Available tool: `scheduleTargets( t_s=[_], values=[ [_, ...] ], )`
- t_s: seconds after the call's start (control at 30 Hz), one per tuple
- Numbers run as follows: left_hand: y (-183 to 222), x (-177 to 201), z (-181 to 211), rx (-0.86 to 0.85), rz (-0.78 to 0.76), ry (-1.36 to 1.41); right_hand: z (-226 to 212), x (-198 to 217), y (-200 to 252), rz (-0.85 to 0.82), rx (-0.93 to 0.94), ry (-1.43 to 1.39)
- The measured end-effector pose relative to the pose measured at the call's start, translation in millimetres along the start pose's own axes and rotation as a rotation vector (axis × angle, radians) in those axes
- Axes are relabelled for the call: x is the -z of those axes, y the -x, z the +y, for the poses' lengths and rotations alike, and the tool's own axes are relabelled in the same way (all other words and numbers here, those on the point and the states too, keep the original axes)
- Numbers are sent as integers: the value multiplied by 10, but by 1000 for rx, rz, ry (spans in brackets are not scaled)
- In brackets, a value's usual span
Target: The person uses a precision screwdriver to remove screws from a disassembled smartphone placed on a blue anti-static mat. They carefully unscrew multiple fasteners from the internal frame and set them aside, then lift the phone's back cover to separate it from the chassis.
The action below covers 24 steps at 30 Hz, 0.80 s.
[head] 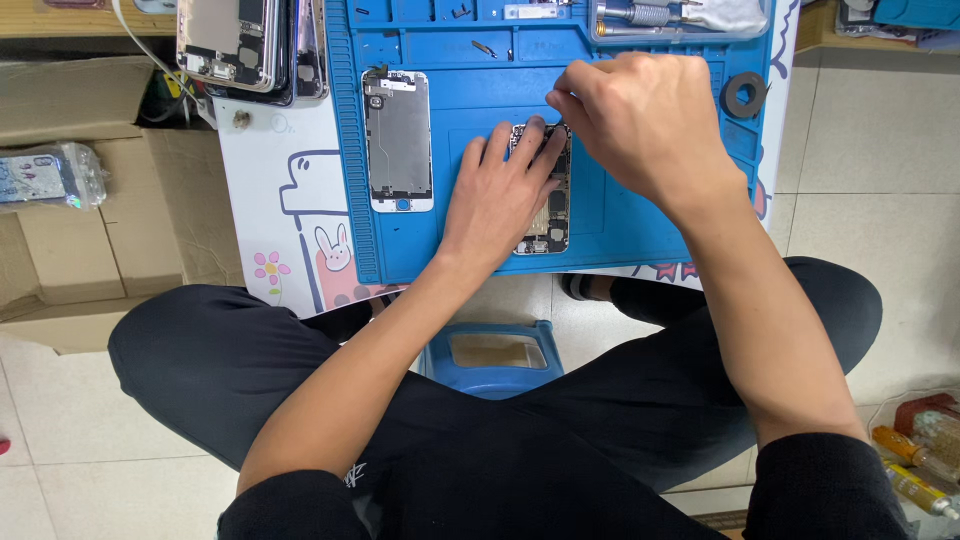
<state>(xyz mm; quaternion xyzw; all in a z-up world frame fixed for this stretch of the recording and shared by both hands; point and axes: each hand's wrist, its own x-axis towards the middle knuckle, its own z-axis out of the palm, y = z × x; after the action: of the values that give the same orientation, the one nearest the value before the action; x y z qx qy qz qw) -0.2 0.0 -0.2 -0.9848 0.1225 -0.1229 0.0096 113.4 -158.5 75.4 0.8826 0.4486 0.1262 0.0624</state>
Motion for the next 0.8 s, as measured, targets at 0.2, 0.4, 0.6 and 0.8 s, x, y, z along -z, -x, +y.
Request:
scheduleTargets(
  t_s=[0.2, 0.4, 0.6, 0.8],
  values=[
    [10, -20, 0, 3, -21, 12, -14, 128, -42, 27, 71, -99],
    [4, 13, -8, -6, -20, 40, -25, -50, -12, 13, -9, -25],
    [19, -37, 3, 1, -32, 46, -42, 161, -9, 45, 73, -127],
    [7, -25, 5, 3, -17, 58, 4, 40, 31, -30, 50, -57]
  ],
)
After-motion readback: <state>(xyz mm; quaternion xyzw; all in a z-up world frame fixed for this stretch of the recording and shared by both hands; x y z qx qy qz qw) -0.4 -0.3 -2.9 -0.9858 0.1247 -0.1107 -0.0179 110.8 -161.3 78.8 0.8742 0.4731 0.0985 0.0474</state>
